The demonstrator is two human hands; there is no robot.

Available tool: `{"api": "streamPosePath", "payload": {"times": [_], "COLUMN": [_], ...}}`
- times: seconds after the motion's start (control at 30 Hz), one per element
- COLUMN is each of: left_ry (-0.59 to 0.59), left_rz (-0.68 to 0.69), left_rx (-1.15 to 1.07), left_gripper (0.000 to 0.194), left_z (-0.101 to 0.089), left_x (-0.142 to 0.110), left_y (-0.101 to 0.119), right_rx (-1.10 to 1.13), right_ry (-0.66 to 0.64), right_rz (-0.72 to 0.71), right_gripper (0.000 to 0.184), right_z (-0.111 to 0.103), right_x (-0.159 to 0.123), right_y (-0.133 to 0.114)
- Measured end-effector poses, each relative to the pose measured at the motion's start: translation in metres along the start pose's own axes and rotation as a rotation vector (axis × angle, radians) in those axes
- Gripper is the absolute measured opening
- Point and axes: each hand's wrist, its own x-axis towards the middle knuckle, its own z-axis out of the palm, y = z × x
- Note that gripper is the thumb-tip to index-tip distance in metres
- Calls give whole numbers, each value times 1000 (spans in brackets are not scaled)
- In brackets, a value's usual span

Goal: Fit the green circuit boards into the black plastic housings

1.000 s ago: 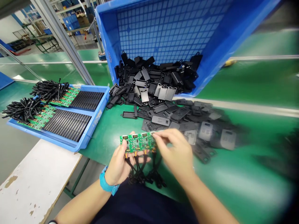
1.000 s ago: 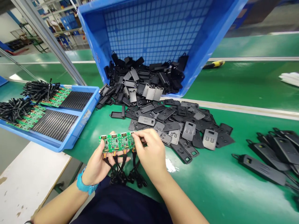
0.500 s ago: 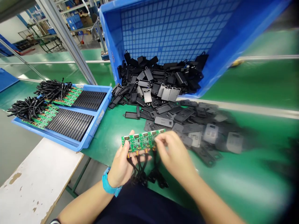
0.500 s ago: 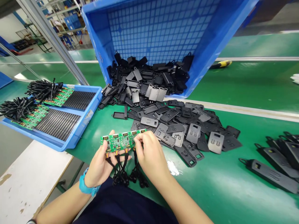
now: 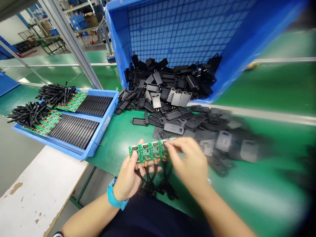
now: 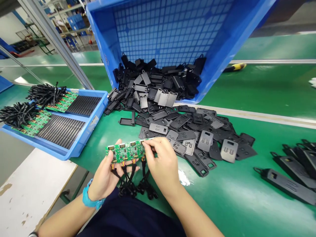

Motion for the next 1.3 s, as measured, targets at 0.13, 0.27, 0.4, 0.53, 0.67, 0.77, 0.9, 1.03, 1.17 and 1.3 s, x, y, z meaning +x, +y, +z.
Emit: {"api": "streamPosePath", "payload": {"times": [0.13, 0.27, 0.4, 0.53, 0.67, 0.77, 0.9, 1.03, 1.17, 1.3], "left_ry": [15, 30, 24, 60, 70, 58, 68, 81, 63, 50], "left_rz": [7, 17, 3, -6, -14, -17, -33, -79, -116, -125], "left_rx": [8, 4, -7, -3, -17, -23, -16, -57, -99, -120], "left_gripper": [55, 54, 53, 54, 55, 55, 54, 51, 53, 56], "left_z": [0, 2, 3, 4, 3, 2, 2, 3, 2, 1], "left_x": [1, 2, 2, 0, -1, -1, 0, 0, -1, -2], "left_y": [0, -1, 0, 1, 1, 1, 3, 5, 6, 5], "right_rx": [-8, 52, 98, 66, 8, 1, 1, -21, -20, 6], "right_ry": [-180, -268, -295, -286, -175, -117, -71, -28, -7, -8], "right_rz": [42, 64, 94, 99, 137, 92, -16, -75, -91, -80], "right_gripper": [9, 11, 12, 12, 5, 7, 11, 14, 15, 13], "right_z": [-4, -7, -5, 3, 10, 11, 12, 15, 15, 15], "right_x": [3, -2, -2, 5, 4, 0, -4, -7, -8, -7], "right_y": [2, -5, -12, -15, -16, -16, -14, -13, -13, -15]}}
